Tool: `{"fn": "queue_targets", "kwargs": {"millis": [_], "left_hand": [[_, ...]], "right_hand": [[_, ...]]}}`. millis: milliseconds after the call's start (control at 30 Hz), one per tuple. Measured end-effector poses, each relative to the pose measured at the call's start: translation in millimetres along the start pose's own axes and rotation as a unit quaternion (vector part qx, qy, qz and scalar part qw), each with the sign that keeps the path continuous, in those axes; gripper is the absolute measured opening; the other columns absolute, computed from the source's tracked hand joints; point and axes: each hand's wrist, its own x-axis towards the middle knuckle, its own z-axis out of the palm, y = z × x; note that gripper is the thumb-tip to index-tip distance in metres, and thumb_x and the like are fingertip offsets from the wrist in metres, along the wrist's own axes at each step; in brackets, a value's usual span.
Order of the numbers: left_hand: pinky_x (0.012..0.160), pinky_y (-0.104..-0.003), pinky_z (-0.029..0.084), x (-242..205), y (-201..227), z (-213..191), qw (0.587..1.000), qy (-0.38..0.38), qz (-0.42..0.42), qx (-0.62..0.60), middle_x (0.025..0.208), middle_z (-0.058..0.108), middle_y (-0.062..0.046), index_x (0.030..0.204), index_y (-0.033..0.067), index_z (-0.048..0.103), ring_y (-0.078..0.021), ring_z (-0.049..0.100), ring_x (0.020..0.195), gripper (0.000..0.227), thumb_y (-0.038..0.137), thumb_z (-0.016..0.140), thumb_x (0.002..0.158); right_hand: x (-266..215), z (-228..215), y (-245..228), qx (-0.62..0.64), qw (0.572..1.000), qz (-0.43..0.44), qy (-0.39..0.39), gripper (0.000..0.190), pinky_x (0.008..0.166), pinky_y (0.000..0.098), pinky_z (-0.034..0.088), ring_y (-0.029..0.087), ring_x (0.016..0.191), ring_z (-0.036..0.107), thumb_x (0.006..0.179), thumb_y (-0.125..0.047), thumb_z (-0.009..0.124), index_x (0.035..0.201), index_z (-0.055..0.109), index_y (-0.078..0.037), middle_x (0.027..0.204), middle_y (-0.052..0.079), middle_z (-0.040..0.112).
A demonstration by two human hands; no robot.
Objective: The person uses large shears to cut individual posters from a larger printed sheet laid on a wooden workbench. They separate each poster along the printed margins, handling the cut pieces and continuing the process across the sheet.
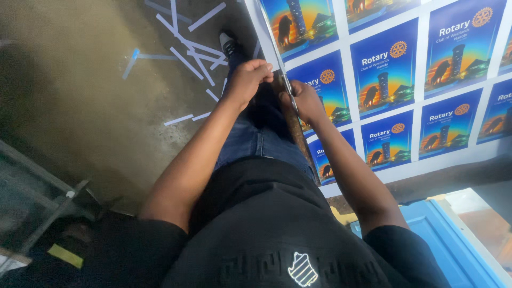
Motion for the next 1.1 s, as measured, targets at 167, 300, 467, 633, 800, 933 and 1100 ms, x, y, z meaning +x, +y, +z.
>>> {"fn": "queue_targets", "kwargs": {"millis": [167,300,467,633,800,933,1100], "left_hand": [[0.078,-0.021,0.056,-11,16,-2,0.999,-0.022,-0.002,-0.039,0.081,0.076,-0.004,0.095,0.0102,0.076,-0.0123,0.076,0.076,0.011,0.021,0.072,0.093],[0.078,-0.021,0.056,-2,4,-1,0.999,-0.019,0.0,-0.028,0.079,0.076,-0.004,0.09,0.0112,0.077,-0.013,0.077,0.076,0.01,0.02,0.073,0.092],[0.078,-0.019,0.053,-9,13,-2,0.999,-0.021,-0.011,-0.033,0.079,0.075,-0.001,0.091,0.0115,0.076,-0.0094,0.075,0.075,0.01,0.021,0.073,0.092],[0.078,-0.02,0.053,-19,26,-6,0.999,-0.045,-0.016,-0.025,0.083,0.077,-0.002,0.094,0.0134,0.076,-0.0119,0.077,0.078,0.011,0.024,0.073,0.093],[0.077,-0.019,0.051,-16,22,-9,0.998,-0.057,-0.014,-0.03,0.082,0.076,0.001,0.093,0.0151,0.074,-0.0099,0.076,0.077,0.009,0.024,0.073,0.093],[0.078,-0.019,0.05,-20,28,-9,0.997,-0.061,-0.018,-0.031,0.083,0.077,0.0,0.092,0.0161,0.074,-0.0108,0.077,0.078,0.009,0.025,0.074,0.093],[0.078,-0.02,0.05,-21,28,-11,0.997,-0.062,-0.015,-0.038,0.083,0.077,-0.001,0.093,0.0162,0.074,-0.0116,0.077,0.078,0.009,0.025,0.074,0.094]], "right_hand": [[5,-1,0,0.028,1.0,0.0,-0.003,0.032,0.077,0.0423,0.049,0.031,0.082,0.066,0.083,-0.042,0.08,0.093,0.07,-0.014,0.076,0.011,0.066],[12,6,18,0.027,1.0,-0.001,0.005,0.035,0.074,0.0423,0.048,0.03,0.081,0.067,0.082,-0.047,0.082,0.09,0.07,-0.015,0.075,0.011,0.067],[14,6,17,0.004,1.0,-0.005,-0.004,0.033,0.077,0.0452,0.049,0.035,0.086,0.069,0.084,-0.044,0.079,0.093,0.069,-0.014,0.078,0.014,0.068],[17,3,-20,0.002,1.0,-0.014,0.005,0.035,0.08,0.0475,0.05,0.039,0.089,0.069,0.082,-0.044,0.08,0.094,0.07,-0.012,0.081,0.016,0.069],[21,0,-32,-0.016,1.0,-0.006,0.003,0.037,0.081,0.0491,0.05,0.041,0.092,0.069,0.08,-0.049,0.079,0.091,0.07,-0.015,0.081,0.015,0.069],[21,2,-31,-0.009,1.0,-0.011,0.016,0.033,0.08,0.046,0.051,0.038,0.089,0.07,0.081,-0.046,0.08,0.089,0.07,-0.016,0.078,0.013,0.069],[27,5,-16,-0.011,0.999,-0.026,0.023,0.033,0.077,0.0473,0.049,0.04,0.088,0.069,0.082,-0.044,0.079,0.089,0.07,-0.013,0.077,0.015,0.068]]}}
